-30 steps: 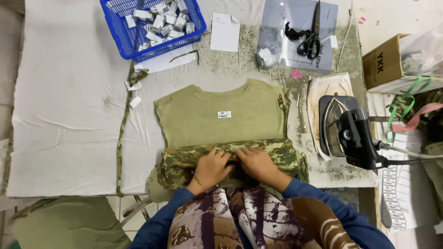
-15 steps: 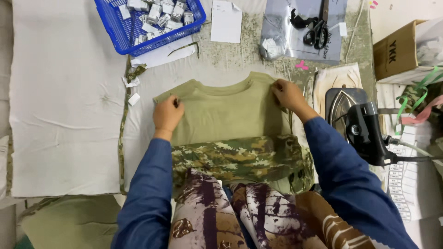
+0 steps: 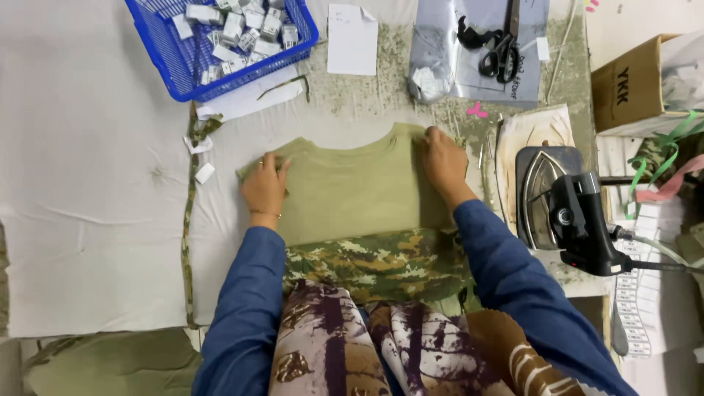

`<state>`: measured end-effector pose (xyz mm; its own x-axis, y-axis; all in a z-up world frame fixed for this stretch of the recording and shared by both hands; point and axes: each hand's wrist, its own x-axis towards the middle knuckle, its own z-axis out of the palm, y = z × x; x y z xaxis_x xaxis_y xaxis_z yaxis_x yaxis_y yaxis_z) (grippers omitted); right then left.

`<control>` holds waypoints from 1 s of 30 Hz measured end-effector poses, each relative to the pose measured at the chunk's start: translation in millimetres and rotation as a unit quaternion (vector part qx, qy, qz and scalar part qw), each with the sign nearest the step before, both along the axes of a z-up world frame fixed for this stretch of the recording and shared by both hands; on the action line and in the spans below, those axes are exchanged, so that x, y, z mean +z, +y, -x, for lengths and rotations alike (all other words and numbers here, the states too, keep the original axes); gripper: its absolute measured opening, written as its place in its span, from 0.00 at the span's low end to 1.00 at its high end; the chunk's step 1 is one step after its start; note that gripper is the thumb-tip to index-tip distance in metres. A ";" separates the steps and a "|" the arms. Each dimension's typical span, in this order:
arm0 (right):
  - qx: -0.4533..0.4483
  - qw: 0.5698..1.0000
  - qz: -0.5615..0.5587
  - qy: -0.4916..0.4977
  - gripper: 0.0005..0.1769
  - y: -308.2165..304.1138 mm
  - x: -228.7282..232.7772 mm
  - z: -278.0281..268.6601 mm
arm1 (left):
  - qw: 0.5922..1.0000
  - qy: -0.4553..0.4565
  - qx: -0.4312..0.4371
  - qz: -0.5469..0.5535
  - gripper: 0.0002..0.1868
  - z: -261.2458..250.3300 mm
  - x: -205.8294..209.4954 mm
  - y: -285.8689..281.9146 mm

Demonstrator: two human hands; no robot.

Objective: The person irons a green t-shirt on a table, repeatedly placing small white labels on the garment and pressing them with an iron. The person handles the t-shirt and the iron throughout the process.

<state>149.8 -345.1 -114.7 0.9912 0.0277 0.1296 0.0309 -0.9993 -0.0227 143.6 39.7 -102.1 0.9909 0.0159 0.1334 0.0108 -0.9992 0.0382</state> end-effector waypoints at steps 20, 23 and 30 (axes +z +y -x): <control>-0.034 0.999 0.030 -0.018 0.18 -48.6 -22.3 -151.0 | 0.981 0.145 -0.114 0.060 0.34 44.5 31.9 -66.7; -0.046 0.996 0.055 0.054 0.17 -51.3 -28.3 -161.0 | 0.978 0.168 -0.105 0.066 0.35 50.0 20.5 -64.0; -0.113 0.971 -0.182 0.109 0.16 -38.6 41.3 -135.4 | 0.993 0.044 -0.110 0.002 0.38 53.4 -5.2 -62.6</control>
